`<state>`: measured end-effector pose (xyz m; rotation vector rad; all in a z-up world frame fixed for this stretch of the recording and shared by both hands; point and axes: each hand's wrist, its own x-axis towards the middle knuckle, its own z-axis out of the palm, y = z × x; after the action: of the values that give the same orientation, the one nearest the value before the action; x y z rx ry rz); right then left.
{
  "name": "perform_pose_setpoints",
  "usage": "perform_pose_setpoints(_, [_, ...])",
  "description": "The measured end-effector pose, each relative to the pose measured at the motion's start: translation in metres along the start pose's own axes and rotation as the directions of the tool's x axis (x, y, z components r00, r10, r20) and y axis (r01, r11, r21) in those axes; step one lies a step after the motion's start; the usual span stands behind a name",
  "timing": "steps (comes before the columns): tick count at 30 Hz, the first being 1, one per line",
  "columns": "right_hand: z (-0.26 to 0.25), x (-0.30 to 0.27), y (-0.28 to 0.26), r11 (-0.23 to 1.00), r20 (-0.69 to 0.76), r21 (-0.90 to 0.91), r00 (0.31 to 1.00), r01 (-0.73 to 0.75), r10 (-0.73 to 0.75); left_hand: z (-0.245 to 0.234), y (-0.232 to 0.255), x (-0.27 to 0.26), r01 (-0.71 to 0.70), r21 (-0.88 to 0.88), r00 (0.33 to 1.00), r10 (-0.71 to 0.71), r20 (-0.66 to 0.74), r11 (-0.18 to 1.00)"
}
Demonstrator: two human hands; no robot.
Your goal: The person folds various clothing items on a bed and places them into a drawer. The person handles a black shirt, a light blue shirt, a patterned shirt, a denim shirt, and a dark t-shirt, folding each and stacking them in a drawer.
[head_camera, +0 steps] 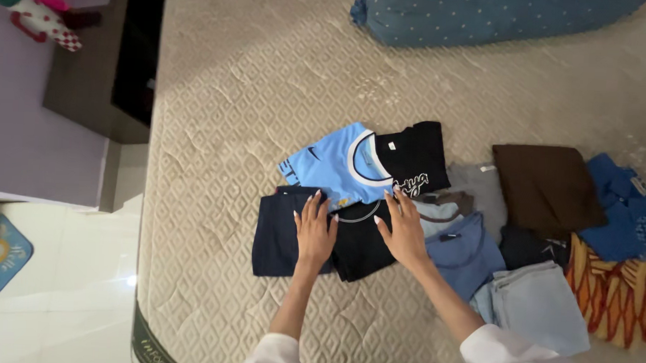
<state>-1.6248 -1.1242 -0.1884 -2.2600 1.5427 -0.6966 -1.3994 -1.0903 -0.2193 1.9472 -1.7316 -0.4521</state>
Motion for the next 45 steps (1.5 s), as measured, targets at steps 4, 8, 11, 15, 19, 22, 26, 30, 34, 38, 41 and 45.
perform_pose_setpoints(4, [0.044, 0.020, 0.021, 0.997, 0.032, -0.001, 0.997, -0.075, 0.075, 0.042, -0.046, 0.055, -0.019, 0.075, 0.998, 0.015, 0.059, 0.997])
perform_pose_setpoints(8, [0.093, 0.027, 0.041, 0.988, 0.050, 0.024, 0.987, -0.154, 0.153, 0.085, -0.092, 0.105, -0.085, 0.154, 0.995, 0.077, 0.057, 0.984])
perform_pose_setpoints(11, [0.124, 0.031, 0.051, 0.977, 0.048, 0.020, 0.977, -0.211, 0.210, 0.111, -0.122, 0.136, -0.123, 0.230, 0.992, 0.111, 0.067, 0.965])
perform_pose_setpoints(15, [0.155, 0.034, 0.058, 0.960, 0.052, 0.098, 0.965, -0.263, 0.259, 0.139, -0.155, 0.168, -0.150, 0.267, 0.989, 0.142, 0.048, 0.952])
perform_pose_setpoints(19, [0.188, 0.038, 0.057, 0.937, 0.085, 0.067, 0.937, -0.344, 0.338, 0.164, -0.174, 0.193, -0.178, 0.369, 0.984, 0.160, 0.078, 0.912])
perform_pose_setpoints(22, [0.211, 0.044, 0.056, 0.939, 0.082, 0.021, 0.936, -0.344, 0.341, 0.174, -0.180, 0.209, -0.201, 0.431, 0.979, 0.164, 0.121, 0.880])
perform_pose_setpoints(26, [0.240, 0.043, 0.055, 0.919, 0.116, 0.053, 0.917, -0.390, 0.382, 0.182, -0.181, 0.223, -0.174, 0.422, 0.983, 0.133, 0.125, 0.890])
perform_pose_setpoints(30, [0.267, 0.048, 0.058, 0.944, 0.074, 0.050, 0.944, -0.327, 0.323, 0.197, -0.187, 0.231, -0.088, 0.405, 0.990, 0.037, 0.133, 0.910])
perform_pose_setpoints(34, [0.285, 0.054, 0.057, 0.940, 0.053, 0.016, 0.939, -0.340, 0.339, 0.215, -0.205, 0.233, -0.076, 0.480, 0.993, 0.023, 0.116, 0.874])
perform_pose_setpoints(38, [0.288, 0.067, 0.063, 0.956, 0.033, 0.050, 0.957, -0.290, 0.289, 0.219, -0.224, 0.232, -0.076, 0.532, 0.992, 0.115, -0.041, 0.843])
perform_pose_setpoints(41, [0.286, 0.085, 0.069, 0.969, 0.083, 0.026, 0.967, -0.244, 0.241, 0.202, -0.235, 0.222, 0.039, 0.500, 0.995, 0.012, -0.099, 0.865])
perform_pose_setpoints(45, [0.281, 0.116, 0.077, 0.985, 0.178, -0.115, 0.973, -0.129, 0.149, 0.178, -0.240, 0.202, 0.210, 0.483, 0.977, -0.163, -0.138, 0.850])
